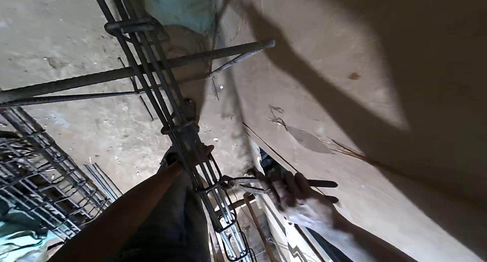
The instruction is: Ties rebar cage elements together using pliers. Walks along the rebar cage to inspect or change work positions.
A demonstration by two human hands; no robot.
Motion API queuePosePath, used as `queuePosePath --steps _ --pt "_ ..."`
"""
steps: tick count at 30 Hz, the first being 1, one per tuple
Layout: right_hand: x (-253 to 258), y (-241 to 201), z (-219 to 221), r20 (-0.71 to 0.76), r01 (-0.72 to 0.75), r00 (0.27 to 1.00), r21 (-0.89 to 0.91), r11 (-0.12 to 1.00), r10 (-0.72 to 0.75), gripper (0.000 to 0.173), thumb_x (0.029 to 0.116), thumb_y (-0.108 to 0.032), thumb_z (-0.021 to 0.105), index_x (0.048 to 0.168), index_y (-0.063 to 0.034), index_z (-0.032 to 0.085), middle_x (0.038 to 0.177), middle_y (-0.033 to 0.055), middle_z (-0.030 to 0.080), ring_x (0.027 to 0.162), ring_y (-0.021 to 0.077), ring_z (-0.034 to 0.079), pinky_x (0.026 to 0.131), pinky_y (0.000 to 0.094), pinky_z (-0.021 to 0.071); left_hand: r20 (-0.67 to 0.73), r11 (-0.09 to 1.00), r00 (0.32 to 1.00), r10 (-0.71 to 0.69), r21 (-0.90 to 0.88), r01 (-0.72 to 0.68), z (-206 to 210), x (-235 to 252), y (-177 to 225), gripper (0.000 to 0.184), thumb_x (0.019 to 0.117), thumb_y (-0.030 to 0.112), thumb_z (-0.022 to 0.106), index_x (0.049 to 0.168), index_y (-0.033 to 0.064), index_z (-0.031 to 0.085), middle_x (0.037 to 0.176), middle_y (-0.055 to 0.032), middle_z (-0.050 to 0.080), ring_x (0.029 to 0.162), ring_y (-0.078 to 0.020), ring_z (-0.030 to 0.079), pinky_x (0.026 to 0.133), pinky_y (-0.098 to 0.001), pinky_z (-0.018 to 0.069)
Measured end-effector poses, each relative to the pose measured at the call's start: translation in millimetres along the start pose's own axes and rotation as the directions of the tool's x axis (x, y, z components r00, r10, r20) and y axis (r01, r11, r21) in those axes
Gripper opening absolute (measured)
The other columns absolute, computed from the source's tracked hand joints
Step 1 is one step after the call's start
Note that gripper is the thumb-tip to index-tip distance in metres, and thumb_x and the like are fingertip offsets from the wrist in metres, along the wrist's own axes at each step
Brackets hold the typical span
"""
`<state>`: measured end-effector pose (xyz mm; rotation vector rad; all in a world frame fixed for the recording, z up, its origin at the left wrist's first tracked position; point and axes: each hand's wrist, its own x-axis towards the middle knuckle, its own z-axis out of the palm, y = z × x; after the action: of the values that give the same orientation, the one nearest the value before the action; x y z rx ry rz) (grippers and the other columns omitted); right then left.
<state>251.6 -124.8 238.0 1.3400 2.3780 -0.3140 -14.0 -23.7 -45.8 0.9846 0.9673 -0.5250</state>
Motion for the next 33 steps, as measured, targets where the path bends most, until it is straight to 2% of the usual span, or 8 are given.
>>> queuePosePath --steps 7,12,17,20,23,27,29,33 --pt "38.8 49.2 95.1 -0.183 0.148 0.979 0.308 0.94 -0.094 0.023 0.1055 -0.017 0.048 0.122 -0.0117 0.064 0.084 0.0121 0.066 0.072 0.0307 0.067 0.059 0.0428 0.0554 0.016 0.992 0.997 0.078 0.103 -0.079 -1.7 8.8 -16.2 0.051 0.107 0.05 0.044 0.12 0.0074 0.069 0.085 -0.0053 0.066 0.067 -0.0114 0.059 0.068 -0.0333 0.0533" --pt "61.1 53.7 152.2 -0.376 0.285 0.918 0.408 0.867 -0.124 0.025 0.104 -0.016 0.052 0.126 -0.0145 0.065 0.084 0.0103 0.065 0.072 0.0279 0.065 0.061 0.0411 0.0554 0.013 0.996 0.999 0.041 0.083 -0.042 -3.6 -13.1 3.6 0.045 0.1095 0.038 0.045 0.097 0.001 0.067 0.072 0.0001 0.057 0.06 -0.0057 0.053 0.063 -0.026 0.0494" --pt "35.4 45.2 101.3 0.09 0.011 0.992 0.611 0.792 -0.084 0.028 0.1013 -0.024 0.059 0.128 -0.0206 0.067 0.096 0.013 0.071 0.08 0.0331 0.072 0.064 0.0509 0.0598 0.08 0.997 0.994 0.072 -0.029 -0.07 -2.4 -7.8 7.0 0.045 0.1096 0.038 0.044 0.09 0.0047 0.067 0.067 0.0046 0.054 0.055 -0.0024 0.049 0.056 -0.0218 0.0448" --pt "24.7 39.1 58.9 0.539 -0.392 0.793 0.809 0.439 -0.284 0.023 0.105 -0.032 0.057 0.119 -0.0185 0.069 0.09 0.0091 0.069 0.077 0.0256 0.068 0.068 0.0467 0.0567 0.126 0.997 0.989 0.075 -0.019 -0.073 -3.4 -6.6 11.3 0.046 0.1107 0.037 0.042 0.089 0.0032 0.066 0.066 0.004 0.054 0.054 -0.0029 0.048 0.055 -0.0222 0.0434" --pt "21.2 34.0 45.5 0.607 -0.773 0.556 0.629 -0.085 -0.569 0.029 0.1049 -0.036 0.057 0.106 -0.0092 0.068 0.07 -0.0007 0.06 0.056 0.0073 0.059 0.054 0.0256 0.0535 0.116 0.997 0.99 0.074 0.001 -0.075 -0.7 -4.2 8.0 0.047 0.1104 0.038 0.042 0.089 0.0037 0.067 0.066 0.0031 0.055 0.053 -0.0039 0.048 0.055 -0.0243 0.0444" --pt "33.4 41.2 17.1 0.728 -0.559 0.629 0.668 0.491 -0.274 0.048 0.09 -0.041 0.076 0.127 -0.014 0.062 0.093 0.0171 0.07 0.083 0.0351 0.068 0.074 0.0556 0.0531 0.088 0.999 0.995 0.035 -0.043 -0.031 -1.4 -5.2 13.1 0.045 0.1102 0.036 0.044 0.097 0.0001 0.067 0.071 -0.0001 0.056 0.056 -0.0064 0.049 0.057 -0.0256 0.0454" --pt "34.4 30.1 -5.7 0.709 -0.448 0.699 0.531 0.72 -0.088 0.061 0.0894 -0.027 0.073 0.145 -0.0229 0.049 0.114 0.0194 0.067 0.081 0.0396 0.07 0.065 0.0568 0.0556 0.061 0.997 0.998 -0.004 -0.083 0.009 -1.4 -6.0 11.1 0.042 0.109 0.037 0.047 0.102 0.0009 0.068 0.073 -0.0007 0.057 0.057 -0.0072 0.05 0.057 -0.0263 0.046" --pt "-8.1 2.4 -6.1 0.083 -0.083 0.995 0.405 0.911 0.054 0.026 0.0973 -0.017 0.063 0.122 -0.0247 0.064 0.105 0.0155 0.067 0.085 0.0338 0.067 0.069 0.0458 0.0566 0.061 0.997 0.996 0.062 -0.042 -0.06 1.1 0.2 -5.7 0.043 0.1083 0.041 0.046 0.105 0.0036 0.068 0.073 -0.0005 0.057 0.058 -0.0083 0.051 0.057 -0.0278 0.0464"
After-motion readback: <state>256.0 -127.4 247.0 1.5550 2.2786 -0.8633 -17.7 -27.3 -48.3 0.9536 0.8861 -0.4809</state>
